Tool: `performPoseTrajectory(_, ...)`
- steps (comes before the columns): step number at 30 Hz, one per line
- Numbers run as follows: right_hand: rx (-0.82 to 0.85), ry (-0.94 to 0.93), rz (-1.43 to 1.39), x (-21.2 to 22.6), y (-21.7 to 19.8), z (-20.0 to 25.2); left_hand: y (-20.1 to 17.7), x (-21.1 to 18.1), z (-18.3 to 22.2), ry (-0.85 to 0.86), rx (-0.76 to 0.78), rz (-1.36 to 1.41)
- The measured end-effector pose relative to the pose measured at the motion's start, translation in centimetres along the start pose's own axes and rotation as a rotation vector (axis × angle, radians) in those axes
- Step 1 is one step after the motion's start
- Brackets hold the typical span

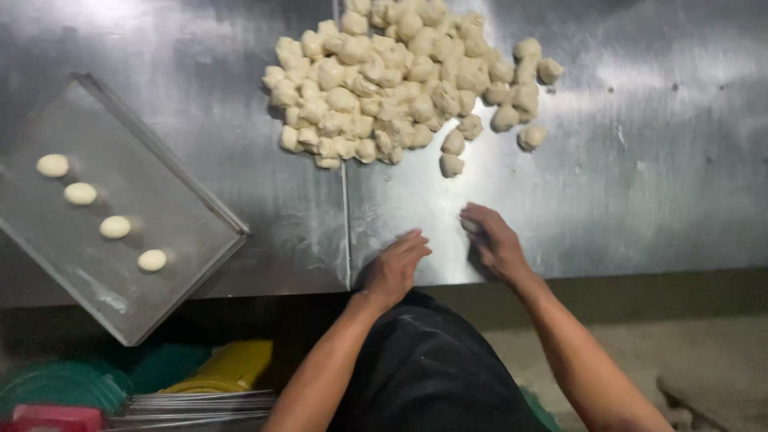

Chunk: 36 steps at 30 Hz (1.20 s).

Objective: Portioning and rolling dough into small balls and placing them onto a metal tray.

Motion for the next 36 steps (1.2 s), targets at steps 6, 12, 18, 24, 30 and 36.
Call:
performPoseTrajectory(6, -0.165, 0.301, -0.100, -1.1, 3.2, -2.1, -15.0, 5.5, 7.5, -0.469, -0.451, 0.007)
performPoseTrajectory(12, 0.002, -0.075, -0.203, 13.5, 18.8, -16.8, -36.3, 10.7, 15.2, -0.502, -0.842, -0.275)
performPoseTrajectory(18, 0.312, -0.299, -0.069, 29.6, 37.3, -30.9, -51.4, 19.6, 18.6, -0.695, -0.879, -0.429)
performPoseTrajectory(24, 0.320, -0.415, -0.011, 33.8, 48.5, -38.7, -58.7, 26.6, 18.3, -0.661, -0.876, -0.478)
performPoseTrajectory(30, 0.343, -0.386, 0.217, 31.5, 53.1, -41.1, -60.6, 30.4, 17.4, -0.682, -0.742, -0.471)
performPoseTrajectory(36, 0.371, -0.330, 0.150, 32.0, 51.6, -40.9, -60.4, 31.7, 18.2, -0.803, -0.576, -0.496)
Point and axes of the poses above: each hand's wrist, its own z-axis away from the middle knuckle, its own y-axis out of the palm, x = y × z, the point moved 8 cm from there along -z, towards the middle knuckle, and after that the axes turned 2 degrees about x, right-handed, at the moved point
